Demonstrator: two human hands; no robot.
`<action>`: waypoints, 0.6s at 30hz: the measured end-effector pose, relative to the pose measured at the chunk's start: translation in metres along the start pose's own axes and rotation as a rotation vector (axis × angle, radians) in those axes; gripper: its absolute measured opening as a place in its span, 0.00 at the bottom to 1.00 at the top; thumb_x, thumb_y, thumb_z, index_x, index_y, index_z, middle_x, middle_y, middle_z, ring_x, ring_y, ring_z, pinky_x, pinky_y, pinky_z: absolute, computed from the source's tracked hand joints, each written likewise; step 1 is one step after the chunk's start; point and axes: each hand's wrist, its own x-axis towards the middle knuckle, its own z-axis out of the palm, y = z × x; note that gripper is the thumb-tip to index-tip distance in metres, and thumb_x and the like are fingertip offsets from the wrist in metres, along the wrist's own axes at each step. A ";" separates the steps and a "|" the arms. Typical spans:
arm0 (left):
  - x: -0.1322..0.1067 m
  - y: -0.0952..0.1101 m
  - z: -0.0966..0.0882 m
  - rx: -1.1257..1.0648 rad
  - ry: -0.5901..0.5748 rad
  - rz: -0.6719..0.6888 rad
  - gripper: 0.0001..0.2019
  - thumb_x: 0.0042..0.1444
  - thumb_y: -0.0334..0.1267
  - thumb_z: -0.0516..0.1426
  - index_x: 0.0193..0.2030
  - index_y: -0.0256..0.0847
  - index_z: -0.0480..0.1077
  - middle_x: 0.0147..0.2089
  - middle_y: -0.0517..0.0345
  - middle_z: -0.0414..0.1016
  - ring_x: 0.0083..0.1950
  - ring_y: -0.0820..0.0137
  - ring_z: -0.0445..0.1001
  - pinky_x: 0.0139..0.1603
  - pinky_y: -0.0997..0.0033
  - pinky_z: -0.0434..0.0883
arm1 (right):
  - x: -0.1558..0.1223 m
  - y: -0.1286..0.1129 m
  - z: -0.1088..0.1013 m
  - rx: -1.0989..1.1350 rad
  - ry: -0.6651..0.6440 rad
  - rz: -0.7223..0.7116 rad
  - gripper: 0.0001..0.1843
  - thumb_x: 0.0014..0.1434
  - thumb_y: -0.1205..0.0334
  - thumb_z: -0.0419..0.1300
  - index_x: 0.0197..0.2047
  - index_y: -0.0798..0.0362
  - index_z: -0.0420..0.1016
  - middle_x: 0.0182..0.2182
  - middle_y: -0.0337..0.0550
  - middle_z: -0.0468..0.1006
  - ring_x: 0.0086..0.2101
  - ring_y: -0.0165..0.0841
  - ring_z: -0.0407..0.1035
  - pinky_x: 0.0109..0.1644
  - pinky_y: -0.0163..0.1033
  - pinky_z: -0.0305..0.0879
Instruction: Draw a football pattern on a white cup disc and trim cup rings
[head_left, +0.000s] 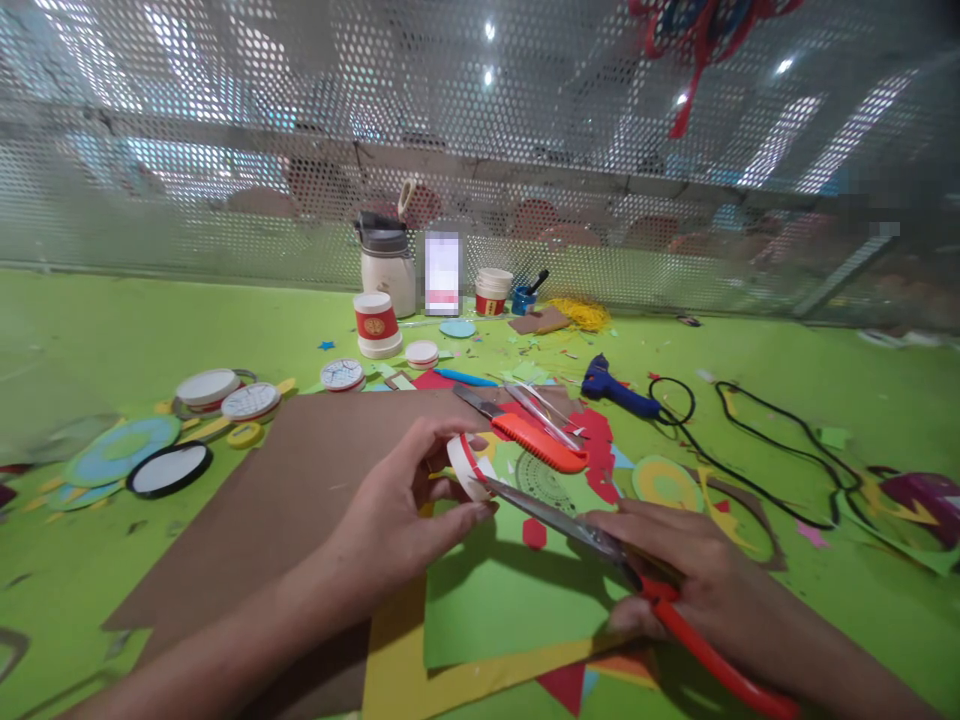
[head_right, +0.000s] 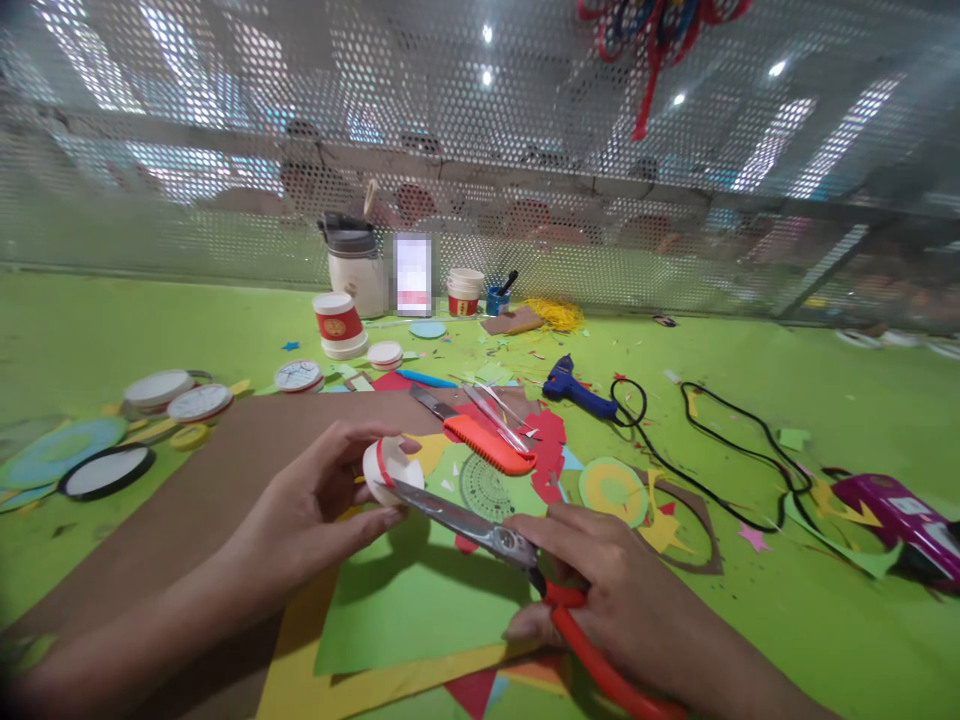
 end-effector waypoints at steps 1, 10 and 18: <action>0.000 0.000 0.000 -0.001 0.002 -0.006 0.21 0.52 0.29 0.66 0.52 0.42 0.68 0.50 0.56 0.78 0.44 0.72 0.82 0.45 0.74 0.81 | 0.000 0.000 0.000 0.003 0.000 -0.004 0.31 0.50 0.56 0.79 0.58 0.47 0.83 0.44 0.47 0.86 0.43 0.44 0.81 0.48 0.46 0.80; -0.001 -0.003 0.001 -0.037 0.033 -0.073 0.22 0.49 0.30 0.67 0.50 0.43 0.68 0.50 0.57 0.79 0.44 0.70 0.84 0.47 0.71 0.82 | -0.002 0.000 -0.001 0.005 -0.031 0.011 0.28 0.55 0.52 0.75 0.58 0.48 0.82 0.44 0.49 0.85 0.43 0.46 0.81 0.47 0.48 0.79; -0.001 0.001 0.002 -0.003 0.028 -0.099 0.21 0.50 0.32 0.67 0.50 0.42 0.68 0.50 0.55 0.78 0.44 0.68 0.84 0.45 0.70 0.82 | -0.003 0.005 0.002 -0.041 0.012 -0.056 0.27 0.56 0.52 0.75 0.57 0.48 0.82 0.42 0.48 0.85 0.41 0.44 0.81 0.45 0.46 0.79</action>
